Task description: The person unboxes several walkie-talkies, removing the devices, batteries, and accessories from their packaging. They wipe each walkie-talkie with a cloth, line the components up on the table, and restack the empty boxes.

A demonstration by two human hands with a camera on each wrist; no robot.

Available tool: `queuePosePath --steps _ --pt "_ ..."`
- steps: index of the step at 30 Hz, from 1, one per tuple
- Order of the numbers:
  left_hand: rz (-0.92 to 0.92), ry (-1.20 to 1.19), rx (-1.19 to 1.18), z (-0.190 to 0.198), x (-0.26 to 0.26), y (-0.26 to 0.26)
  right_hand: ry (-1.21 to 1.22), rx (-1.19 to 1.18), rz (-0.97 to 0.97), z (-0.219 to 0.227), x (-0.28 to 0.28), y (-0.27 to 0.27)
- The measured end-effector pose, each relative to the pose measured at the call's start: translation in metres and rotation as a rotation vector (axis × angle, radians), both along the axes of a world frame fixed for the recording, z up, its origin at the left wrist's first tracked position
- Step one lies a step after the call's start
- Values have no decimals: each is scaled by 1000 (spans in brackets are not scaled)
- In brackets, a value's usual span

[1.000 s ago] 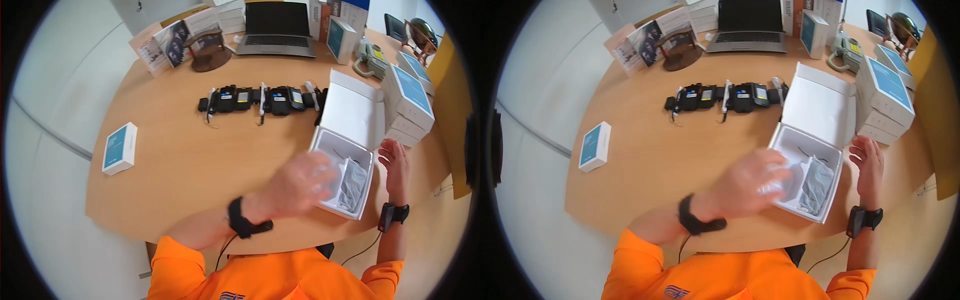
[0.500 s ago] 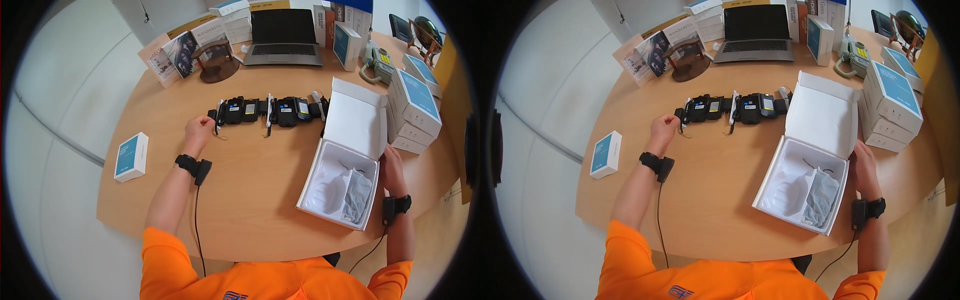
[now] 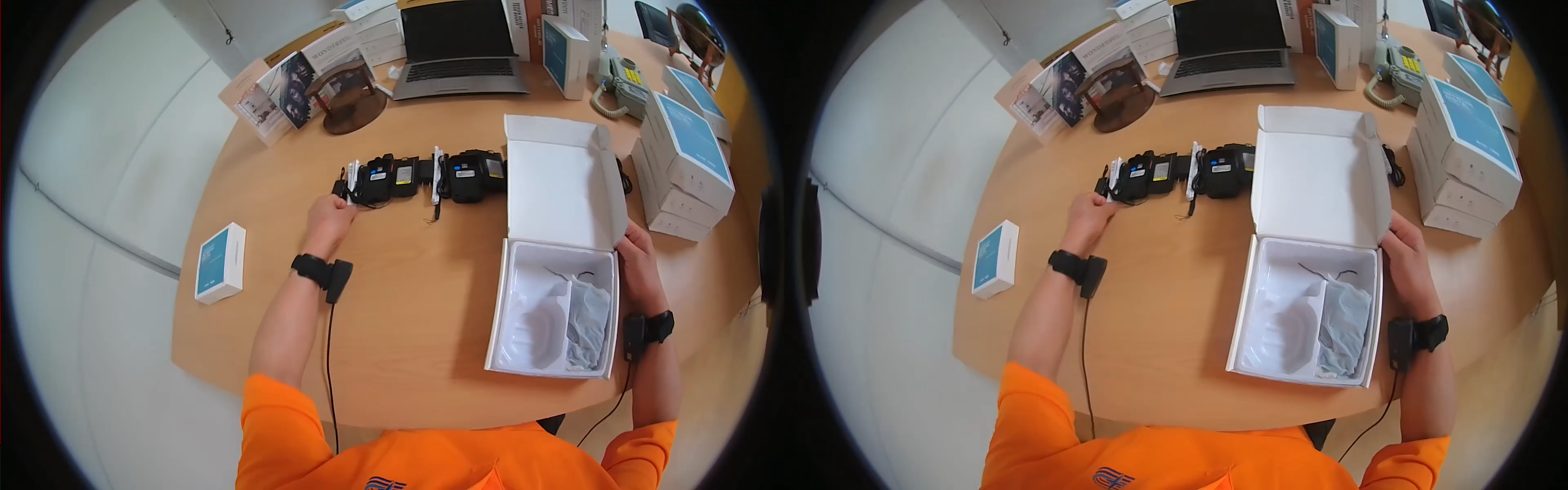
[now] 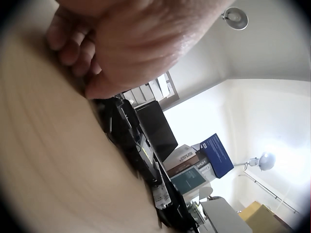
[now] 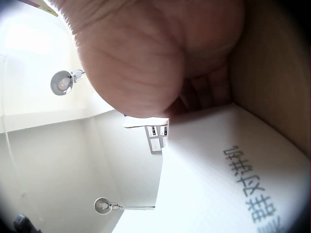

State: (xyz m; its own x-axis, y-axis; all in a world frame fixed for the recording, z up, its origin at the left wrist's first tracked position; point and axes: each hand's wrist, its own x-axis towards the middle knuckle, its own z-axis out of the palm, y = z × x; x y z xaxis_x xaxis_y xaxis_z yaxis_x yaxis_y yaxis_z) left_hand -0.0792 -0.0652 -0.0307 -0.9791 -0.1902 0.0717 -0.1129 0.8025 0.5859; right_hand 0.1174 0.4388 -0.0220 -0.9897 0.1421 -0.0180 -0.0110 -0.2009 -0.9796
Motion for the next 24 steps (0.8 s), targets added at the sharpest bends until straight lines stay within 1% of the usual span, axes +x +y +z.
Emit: queuePosePath --steps 2,3,5,8,9,11,14,17,18,20,21,22,23,24 --pt "69 63 -56 3 9 -3 22 59 -14 4 2 -2" --pt "67 103 -146 8 17 -6 15 45 -9 5 4 -2" --pt "71 185 -327 37 45 -7 2 16 12 6 3 -2" --pt "116 292 -459 50 66 -32 6 90 26 -4 -1 7" --pt "123 236 -473 56 71 -38 -18 88 30 -6 -2 9" --pt "144 132 -497 70 81 -45 10 61 25 -3 0 5" --pt "-116 231 -213 77 97 -37 20 13 16 1 2 -1" --pt "-156 217 -417 75 90 -40 15 36 25 2 3 -1" --pt "-103 268 -450 75 86 -50 19 53 27 2 3 0" --pt "-13 379 -514 84 73 -57 94 215 20 6 2 -2" --pt "-63 399 -352 82 72 -53 119 303 -4 9 6 -1" --pt "-126 403 -181 90 83 -34 116 324 -7 9 6 0" --pt "-187 397 -2 99 88 -13 96 287 -2 5 5 3" --pt "-334 321 58 102 95 16 74 252 11 3 5 5"
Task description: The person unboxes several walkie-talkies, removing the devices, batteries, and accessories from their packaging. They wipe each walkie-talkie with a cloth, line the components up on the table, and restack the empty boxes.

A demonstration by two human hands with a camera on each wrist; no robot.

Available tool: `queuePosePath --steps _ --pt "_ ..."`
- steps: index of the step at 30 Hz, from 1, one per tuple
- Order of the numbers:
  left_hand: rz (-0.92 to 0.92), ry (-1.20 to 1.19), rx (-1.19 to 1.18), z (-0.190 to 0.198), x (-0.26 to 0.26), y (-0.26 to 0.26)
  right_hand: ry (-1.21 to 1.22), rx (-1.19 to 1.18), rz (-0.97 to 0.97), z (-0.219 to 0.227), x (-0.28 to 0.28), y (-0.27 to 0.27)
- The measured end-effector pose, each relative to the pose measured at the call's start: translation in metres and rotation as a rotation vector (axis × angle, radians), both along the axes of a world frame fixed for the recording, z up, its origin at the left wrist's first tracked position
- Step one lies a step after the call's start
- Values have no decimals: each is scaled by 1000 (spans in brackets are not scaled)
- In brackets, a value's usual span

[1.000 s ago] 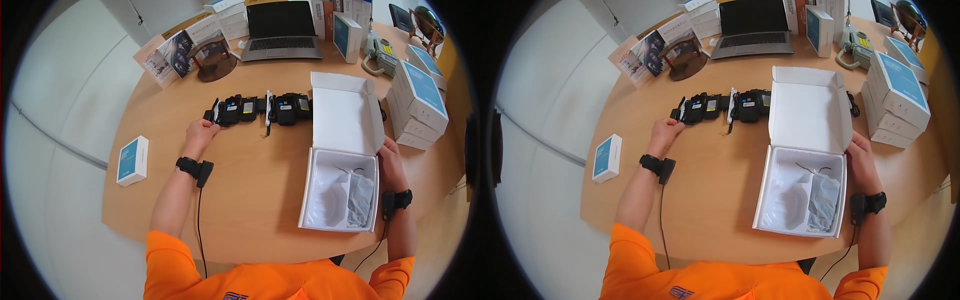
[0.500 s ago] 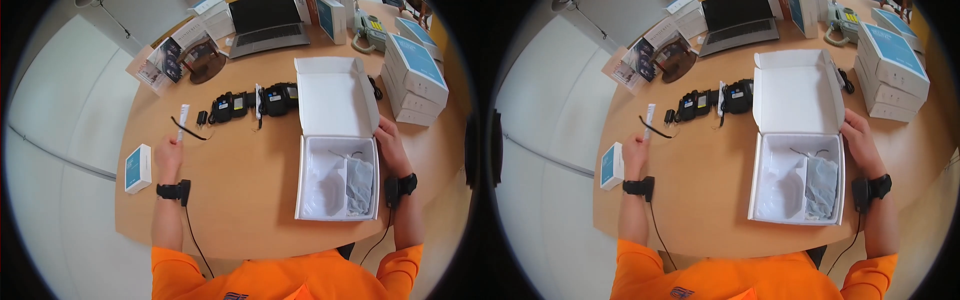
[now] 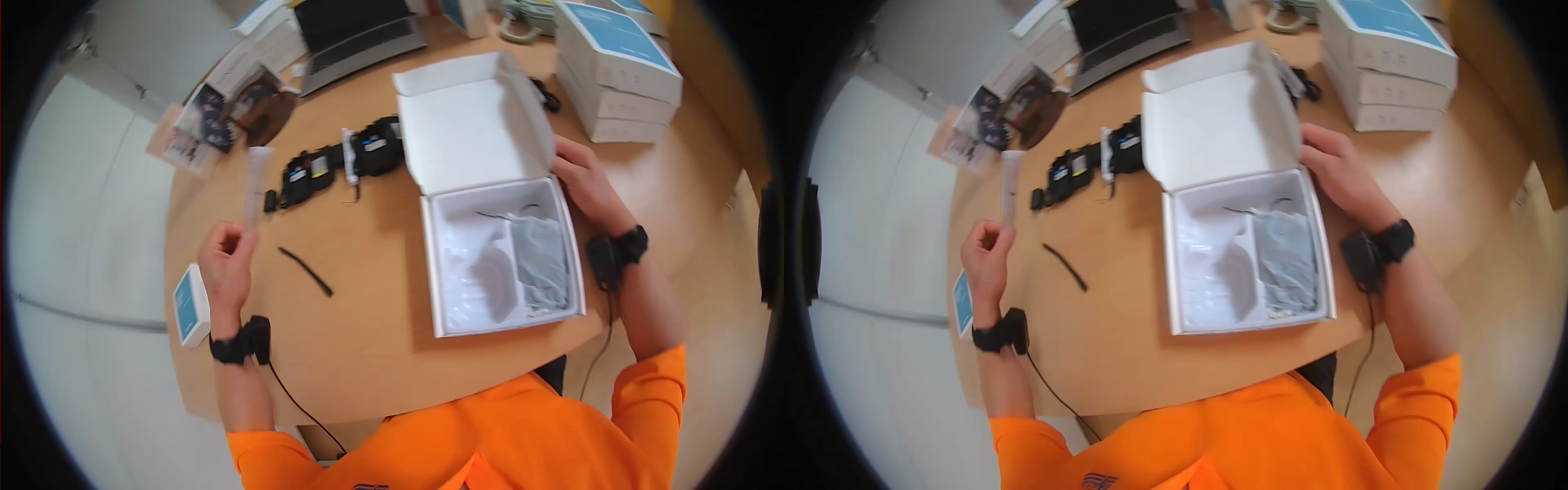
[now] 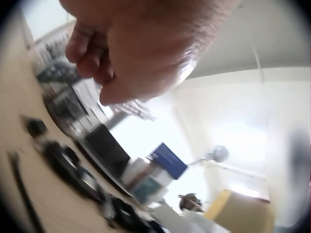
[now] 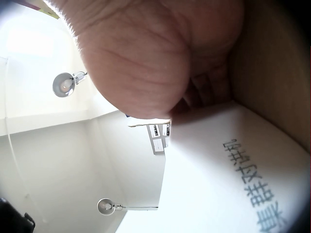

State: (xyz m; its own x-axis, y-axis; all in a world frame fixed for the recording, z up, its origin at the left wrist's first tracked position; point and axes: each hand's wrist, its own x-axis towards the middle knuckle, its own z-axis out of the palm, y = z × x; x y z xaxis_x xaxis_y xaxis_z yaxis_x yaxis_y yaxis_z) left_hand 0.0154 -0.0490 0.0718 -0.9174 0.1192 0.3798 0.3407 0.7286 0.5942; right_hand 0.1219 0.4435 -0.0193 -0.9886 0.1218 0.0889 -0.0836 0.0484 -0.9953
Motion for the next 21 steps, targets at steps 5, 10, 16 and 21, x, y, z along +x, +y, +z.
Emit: queuePosePath --steps 5,10,16,21 --pt "-573 -41 -284 8 51 146 -53 -182 31 -2 -1 0" --pt "-712 76 -408 -7 53 196 -64 -277 59 -9 0 8" --pt "-472 -103 -273 -2 18 109 -50 -187 43 -7 1 8" --pt "-335 -84 -535 -39 3 -8 -63 -325 51 -7 -2 2"
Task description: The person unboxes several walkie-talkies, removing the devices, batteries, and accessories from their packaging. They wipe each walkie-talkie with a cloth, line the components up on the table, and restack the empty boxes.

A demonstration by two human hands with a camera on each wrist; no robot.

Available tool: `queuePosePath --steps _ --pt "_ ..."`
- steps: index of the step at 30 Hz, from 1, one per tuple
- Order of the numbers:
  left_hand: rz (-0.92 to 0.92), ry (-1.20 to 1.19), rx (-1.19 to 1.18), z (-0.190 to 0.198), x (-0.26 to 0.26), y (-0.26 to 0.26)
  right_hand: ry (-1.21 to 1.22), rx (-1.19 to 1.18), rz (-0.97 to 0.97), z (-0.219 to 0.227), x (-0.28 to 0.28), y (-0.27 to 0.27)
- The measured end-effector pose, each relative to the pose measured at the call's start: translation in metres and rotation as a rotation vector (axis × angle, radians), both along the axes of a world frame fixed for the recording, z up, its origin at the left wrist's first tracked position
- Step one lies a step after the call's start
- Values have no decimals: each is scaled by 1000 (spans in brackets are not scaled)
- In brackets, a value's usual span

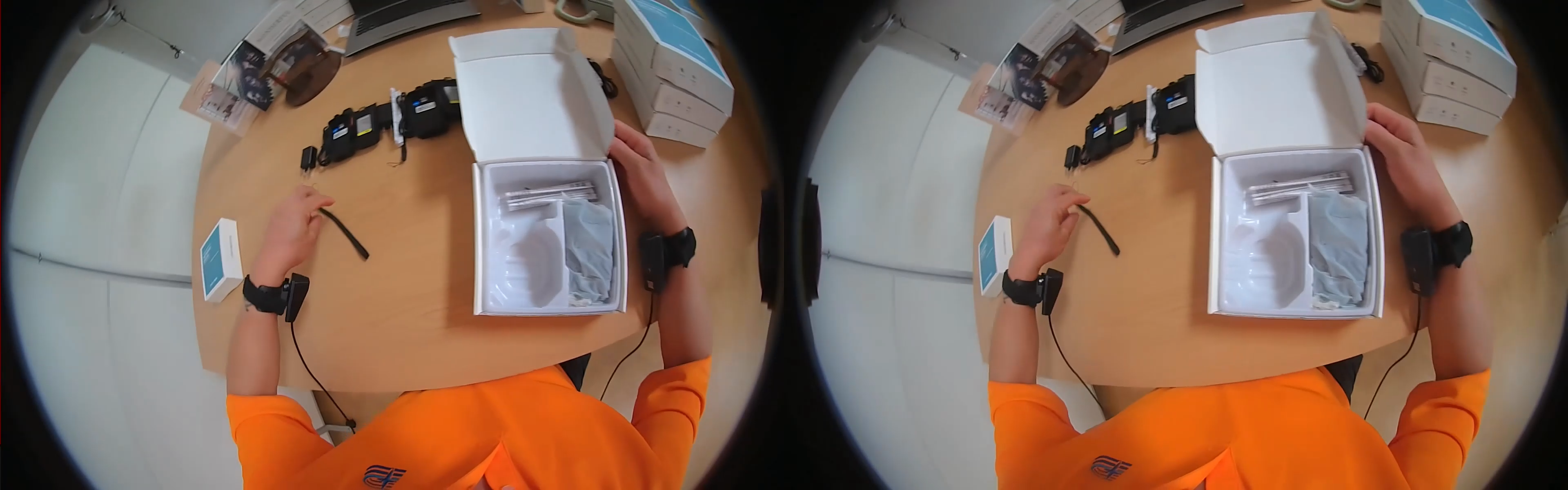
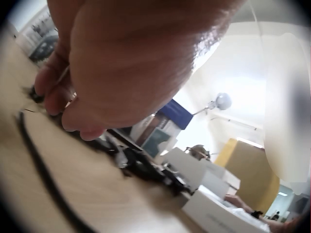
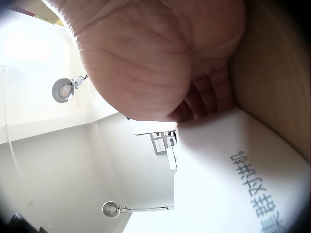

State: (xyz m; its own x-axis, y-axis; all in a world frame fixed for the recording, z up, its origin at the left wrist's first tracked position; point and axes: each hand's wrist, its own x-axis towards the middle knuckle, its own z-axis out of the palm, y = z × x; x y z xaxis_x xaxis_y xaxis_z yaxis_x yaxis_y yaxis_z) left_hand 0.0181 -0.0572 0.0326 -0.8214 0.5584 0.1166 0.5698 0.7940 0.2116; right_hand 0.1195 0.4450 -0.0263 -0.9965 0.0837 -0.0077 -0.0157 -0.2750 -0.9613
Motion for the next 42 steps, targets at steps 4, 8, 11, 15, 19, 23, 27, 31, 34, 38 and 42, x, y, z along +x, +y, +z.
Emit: queuePosePath --steps 4,8,11,15,19,23,27,31,34,38,42 --pt "34 -81 -92 -7 6 -10 17 -31 7 0 2 0" --pt "29 -71 -76 -10 5 -9 69 153 -21 3 3 -2" --pt "151 -227 179 -6 -1 16 47 148 -18 -4 3 8" --pt "125 -307 418 21 12 53 31 107 5 -2 0 5" --pt "28 -415 825 58 43 102 22 111 12 3 3 4" --pt "-200 -421 1080 66 64 155 30 114 18 -1 1 6" --pt "-331 -205 557 43 54 214 65 117 24 -3 0 8" --pt "-436 81 113 9 51 243 58 41 34 -3 2 8" --pt "-486 137 -8 -1 52 249 36 112 23 2 2 8" --pt "-592 163 5 -8 47 237 53 212 -27 8 2 1" --pt "-606 36 513 9 48 216 4 91 -4 6 3 2"
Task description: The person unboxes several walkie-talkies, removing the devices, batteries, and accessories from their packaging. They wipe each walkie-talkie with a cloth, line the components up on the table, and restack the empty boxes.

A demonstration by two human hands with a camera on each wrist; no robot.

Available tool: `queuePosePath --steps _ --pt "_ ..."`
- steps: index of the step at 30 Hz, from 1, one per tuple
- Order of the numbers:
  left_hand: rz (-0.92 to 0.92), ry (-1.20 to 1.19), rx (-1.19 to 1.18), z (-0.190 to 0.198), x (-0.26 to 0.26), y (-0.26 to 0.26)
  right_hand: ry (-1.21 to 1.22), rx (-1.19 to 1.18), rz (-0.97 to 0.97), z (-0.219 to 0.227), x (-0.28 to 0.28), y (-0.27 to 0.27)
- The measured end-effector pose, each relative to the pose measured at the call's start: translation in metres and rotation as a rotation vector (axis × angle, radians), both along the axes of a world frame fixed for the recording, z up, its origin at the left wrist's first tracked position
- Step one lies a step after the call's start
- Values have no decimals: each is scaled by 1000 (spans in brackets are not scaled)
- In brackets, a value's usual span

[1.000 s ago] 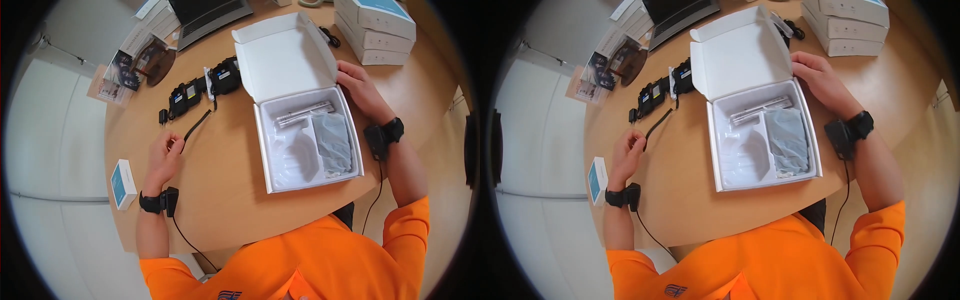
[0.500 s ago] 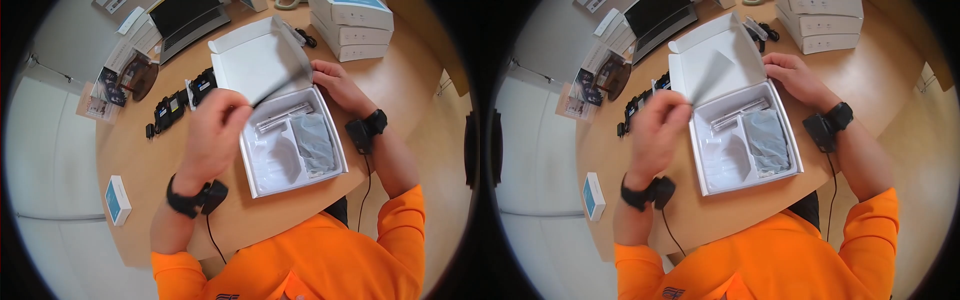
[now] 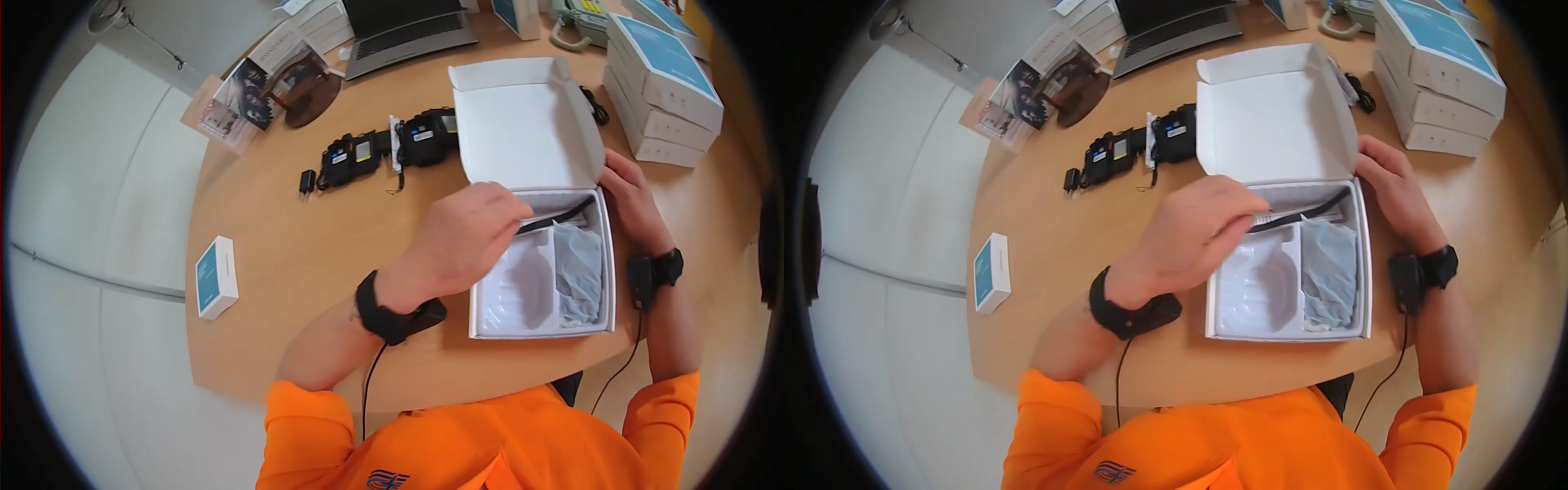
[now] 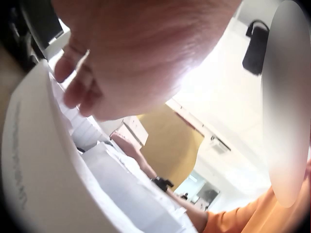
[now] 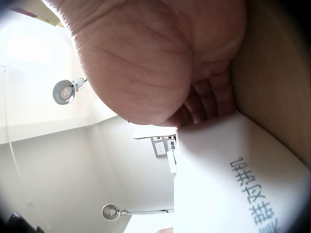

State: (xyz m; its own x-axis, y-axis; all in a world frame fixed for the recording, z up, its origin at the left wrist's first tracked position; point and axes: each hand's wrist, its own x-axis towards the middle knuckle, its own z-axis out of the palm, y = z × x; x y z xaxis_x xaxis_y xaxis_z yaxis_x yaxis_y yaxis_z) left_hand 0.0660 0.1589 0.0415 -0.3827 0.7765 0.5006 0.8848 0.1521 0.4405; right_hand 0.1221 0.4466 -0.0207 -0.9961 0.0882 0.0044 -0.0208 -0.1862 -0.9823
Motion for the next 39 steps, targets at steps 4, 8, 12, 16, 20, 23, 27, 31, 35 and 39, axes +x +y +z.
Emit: queuePosePath --steps 4,8,12,16,20,23,27,31,35,39 --pt "497 -136 163 1 -29 -73 13 -30 1 -8 -3 3" --pt "935 -179 -11 -41 -117 -179 18 -36 -1 -7 -3 1" --pt "1065 -118 -384 -46 -130 -201 3 -50 -11 -8 -3 2" --pt "1066 -63 -321 -64 -137 -209 -3 -49 -21 -1 0 -2" --pt "1171 -90 -76 -85 -154 -253 38 123 -44 5 -1 -4" --pt "985 -523 518 -41 -105 -214 54 131 -54 0 -1 -3" --pt "554 -477 391 6 -26 -116 5 31 -15 -5 -3 0" --pt "232 -194 -54 17 2 -41 37 14 12 -10 -3 3" --pt "202 -191 -136 1 -1 -11 23 -19 12 -8 1 4" --pt "424 -289 97 -1 -22 -54 15 3 8 -4 2 3"
